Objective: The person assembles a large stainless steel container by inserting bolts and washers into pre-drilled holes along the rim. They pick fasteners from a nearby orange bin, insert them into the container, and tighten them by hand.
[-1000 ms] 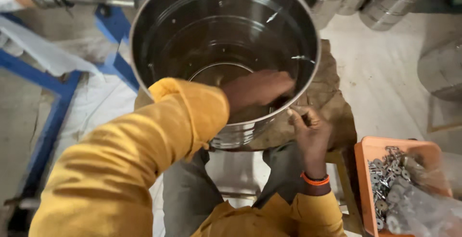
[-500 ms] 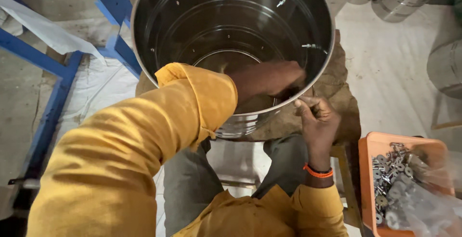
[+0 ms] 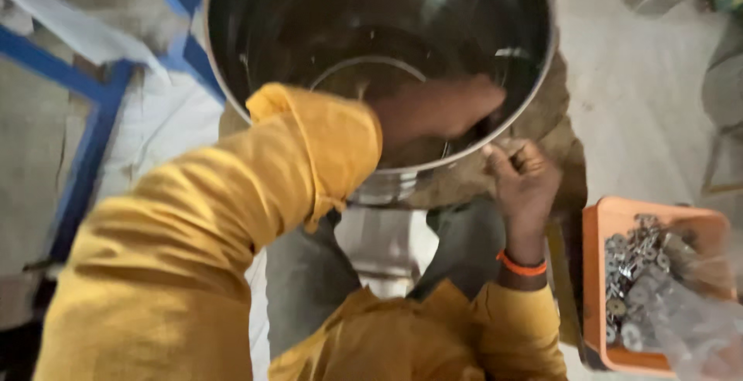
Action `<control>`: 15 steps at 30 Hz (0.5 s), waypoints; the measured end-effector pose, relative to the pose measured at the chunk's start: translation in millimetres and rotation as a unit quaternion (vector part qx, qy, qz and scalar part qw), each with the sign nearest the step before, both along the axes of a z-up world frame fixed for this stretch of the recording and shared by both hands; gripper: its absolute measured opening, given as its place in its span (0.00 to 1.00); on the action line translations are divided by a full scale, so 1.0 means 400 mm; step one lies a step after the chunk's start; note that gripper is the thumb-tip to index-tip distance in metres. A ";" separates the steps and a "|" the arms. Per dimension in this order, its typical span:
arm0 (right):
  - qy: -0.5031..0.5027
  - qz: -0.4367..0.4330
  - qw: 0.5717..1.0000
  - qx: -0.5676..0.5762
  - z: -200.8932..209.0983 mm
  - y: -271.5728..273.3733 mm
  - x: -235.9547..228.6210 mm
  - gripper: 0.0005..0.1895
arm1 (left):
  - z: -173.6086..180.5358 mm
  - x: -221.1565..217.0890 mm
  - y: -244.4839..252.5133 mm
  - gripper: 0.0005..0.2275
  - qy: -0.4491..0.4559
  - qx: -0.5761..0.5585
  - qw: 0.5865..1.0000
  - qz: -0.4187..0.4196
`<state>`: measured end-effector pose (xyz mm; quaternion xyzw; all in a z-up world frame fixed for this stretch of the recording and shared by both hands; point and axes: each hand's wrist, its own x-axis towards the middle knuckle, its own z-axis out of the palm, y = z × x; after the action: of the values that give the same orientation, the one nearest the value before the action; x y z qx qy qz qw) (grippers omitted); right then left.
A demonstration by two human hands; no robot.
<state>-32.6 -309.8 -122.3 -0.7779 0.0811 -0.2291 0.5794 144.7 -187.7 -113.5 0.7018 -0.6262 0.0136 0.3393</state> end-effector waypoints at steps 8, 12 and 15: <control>-0.075 0.025 0.993 -0.085 -0.036 0.005 -0.029 0.08 | -0.024 0.008 -0.007 0.04 0.033 0.026 0.999 0.023; -0.073 0.027 0.989 -0.122 -0.042 -0.004 -0.035 0.04 | -0.019 -0.004 -0.002 0.05 0.038 0.041 0.998 0.029; -0.067 0.052 0.988 -0.128 -0.045 -0.017 -0.033 0.04 | -0.011 -0.006 0.001 0.05 -0.031 -0.057 0.998 0.012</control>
<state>-45.8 -316.5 -140.5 -0.8317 -0.0282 -0.2585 0.4905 142.2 -187.2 -117.8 0.6882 -0.6262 0.0754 0.3587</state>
